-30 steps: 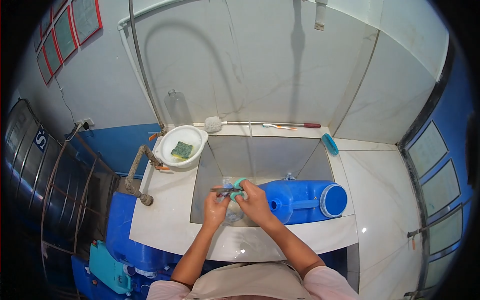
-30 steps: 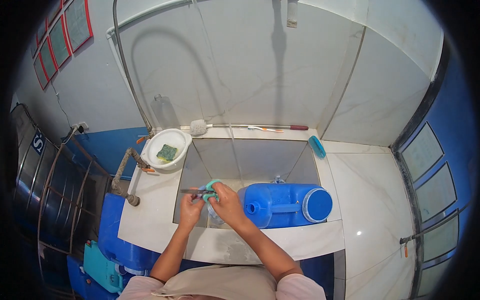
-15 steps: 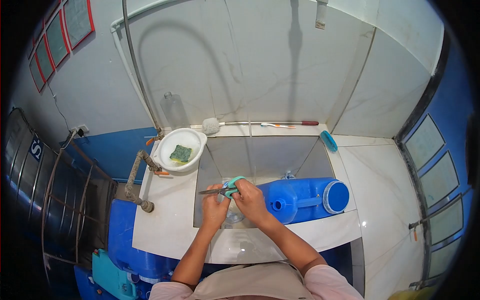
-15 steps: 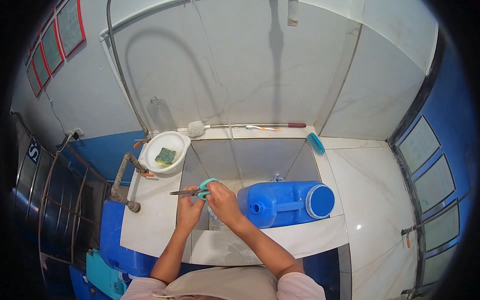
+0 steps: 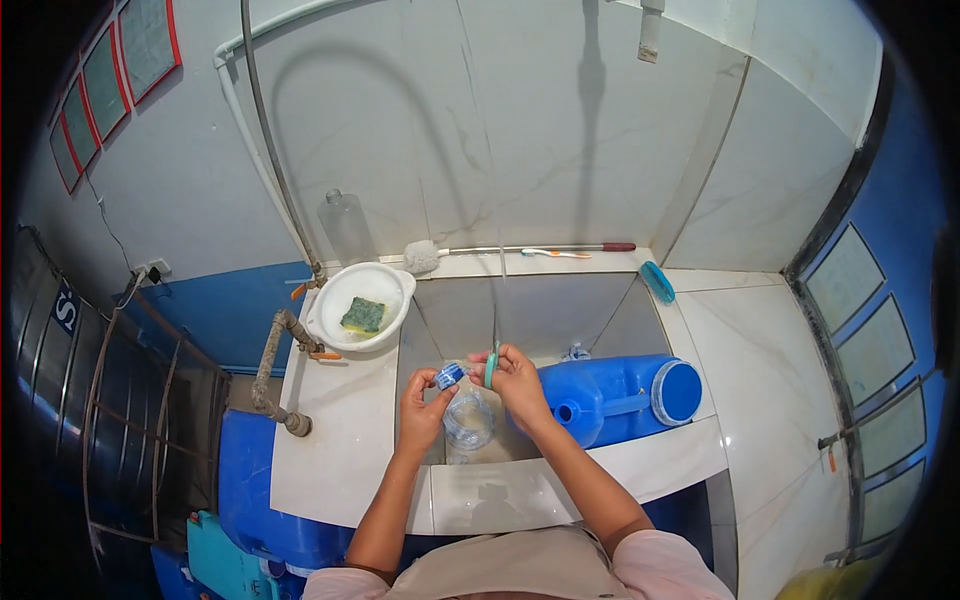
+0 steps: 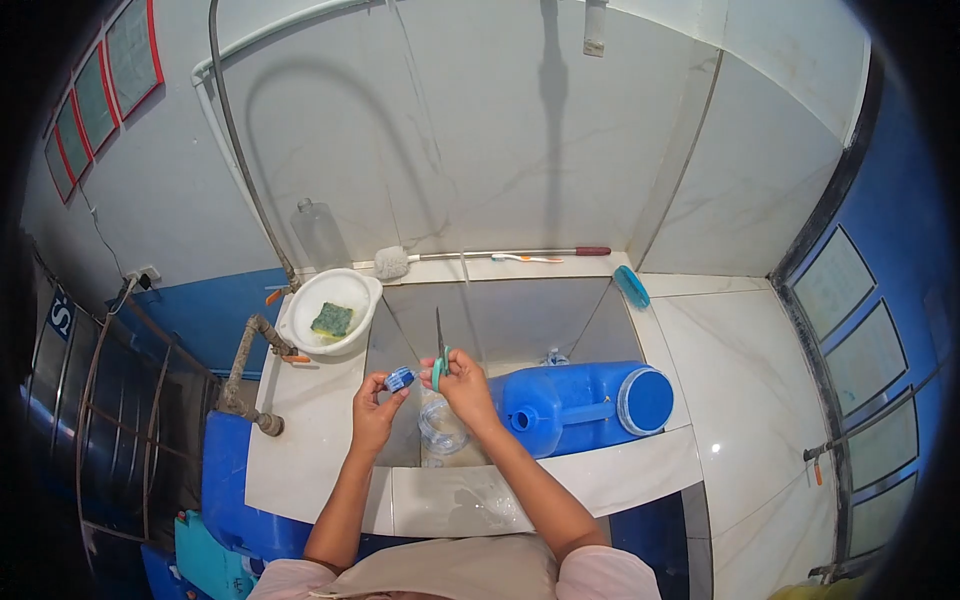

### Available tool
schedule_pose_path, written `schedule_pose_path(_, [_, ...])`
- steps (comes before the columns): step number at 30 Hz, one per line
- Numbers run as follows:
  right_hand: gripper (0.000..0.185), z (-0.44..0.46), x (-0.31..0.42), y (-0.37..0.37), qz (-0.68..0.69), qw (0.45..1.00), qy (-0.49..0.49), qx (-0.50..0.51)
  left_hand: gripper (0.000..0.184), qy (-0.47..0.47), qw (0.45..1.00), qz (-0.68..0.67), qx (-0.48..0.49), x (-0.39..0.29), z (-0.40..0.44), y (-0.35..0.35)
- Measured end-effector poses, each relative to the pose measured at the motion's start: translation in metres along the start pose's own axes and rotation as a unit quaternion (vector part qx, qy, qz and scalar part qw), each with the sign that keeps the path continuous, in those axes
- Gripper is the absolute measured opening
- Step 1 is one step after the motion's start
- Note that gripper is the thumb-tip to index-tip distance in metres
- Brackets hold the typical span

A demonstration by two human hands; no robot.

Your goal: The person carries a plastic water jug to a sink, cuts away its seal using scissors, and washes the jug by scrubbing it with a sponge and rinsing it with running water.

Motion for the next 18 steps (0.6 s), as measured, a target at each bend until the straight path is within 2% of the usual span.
schedule_pose_path(1, [0.016,0.000,0.002,-0.003,-0.001,1.000,0.001,0.000,0.021,0.024,1.000,-0.013,-0.008,0.007,-0.001,0.002])
schedule_pose_path(3, [0.016,-0.005,0.005,-0.016,-0.088,0.994,0.050,0.027,0.021,0.023,0.999,-0.025,-0.008,0.012,-0.003,-0.002])
schedule_pose_path(4, [0.016,-0.012,0.011,-0.021,-0.087,0.995,0.049,0.024,0.021,0.019,0.999,-0.036,-0.008,0.011,-0.003,-0.005])
schedule_pose_path(5, [0.017,-0.020,0.025,-0.024,-0.221,0.970,0.089,-0.049,0.021,0.019,0.999,-0.039,-0.006,0.008,-0.002,-0.008])
schedule_pose_path(6, [0.019,-0.026,0.036,-0.027,-0.349,0.921,0.126,-0.119,0.021,-0.010,0.997,0.078,0.023,-0.001,0.001,-0.009])
schedule_pose_path(7, [0.019,-0.027,0.037,-0.029,-0.349,0.921,0.126,-0.121,0.021,-0.038,0.979,0.195,0.051,-0.008,0.003,-0.009])
schedule_pose_path(8, [0.021,-0.029,0.038,-0.039,-0.409,0.894,0.162,-0.083,0.021,-0.038,0.979,0.194,0.051,-0.004,0.004,-0.007])
schedule_pose_path(9, [0.024,-0.031,0.036,-0.049,-0.465,0.862,0.197,-0.045,0.023,-0.022,0.970,0.220,0.104,0.004,0.006,-0.008])
schedule_pose_path(10, [0.024,-0.026,0.032,-0.047,-0.464,0.863,0.197,-0.045,0.025,-0.006,0.956,0.245,0.158,0.011,0.006,-0.010])
schedule_pose_path(11, [0.024,-0.015,0.030,-0.035,-0.421,0.879,0.204,-0.090,0.025,-0.006,0.956,0.245,0.159,0.012,0.006,-0.008])
schedule_pose_path(12, [0.024,-0.007,0.029,-0.024,-0.377,0.892,0.211,-0.135,0.023,0.002,0.976,0.183,0.121,0.008,0.008,-0.004])
schedule_pose_path(13, [0.024,0.000,0.033,-0.021,-0.377,0.891,0.212,-0.136,0.020,0.010,0.989,0.119,0.083,0.005,0.010,-0.002])
schedule_pose_path(14, [0.023,0.009,0.037,-0.011,-0.362,0.897,0.177,-0.180,0.020,0.010,0.989,0.119,0.084,0.006,0.009,-0.003])
schedule_pose_path(15, [0.023,0.016,0.037,-0.003,-0.345,0.901,0.142,-0.223,0.017,0.088,0.995,-0.038,0.029,0.014,0.004,-0.006])
schedule_pose_path(16, [0.023,0.022,0.033,-0.002,-0.344,0.901,0.143,-0.222,0.015,0.162,0.967,-0.193,-0.027,0.021,-0.001,-0.010])
schedule_pose_path(17, [0.023,0.028,0.029,-0.003,-0.358,0.893,0.158,-0.221,0.015,0.160,0.968,-0.192,-0.028,0.020,0.000,-0.011])
schedule_pose_path(18, [0.023,0.033,0.027,-0.003,-0.371,0.885,0.173,-0.221,0.017,0.214,0.922,-0.317,-0.068,0.022,-0.002,-0.017])
Point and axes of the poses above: each hand's wrist, its own z-axis towards the middle knuckle, its own y-axis out of the back of the hand, x = y × z, the point moved 6 cm from there along z, towards the middle knuckle, and after that the axes turned 15 degrees about -y, right-handed, at the moved point
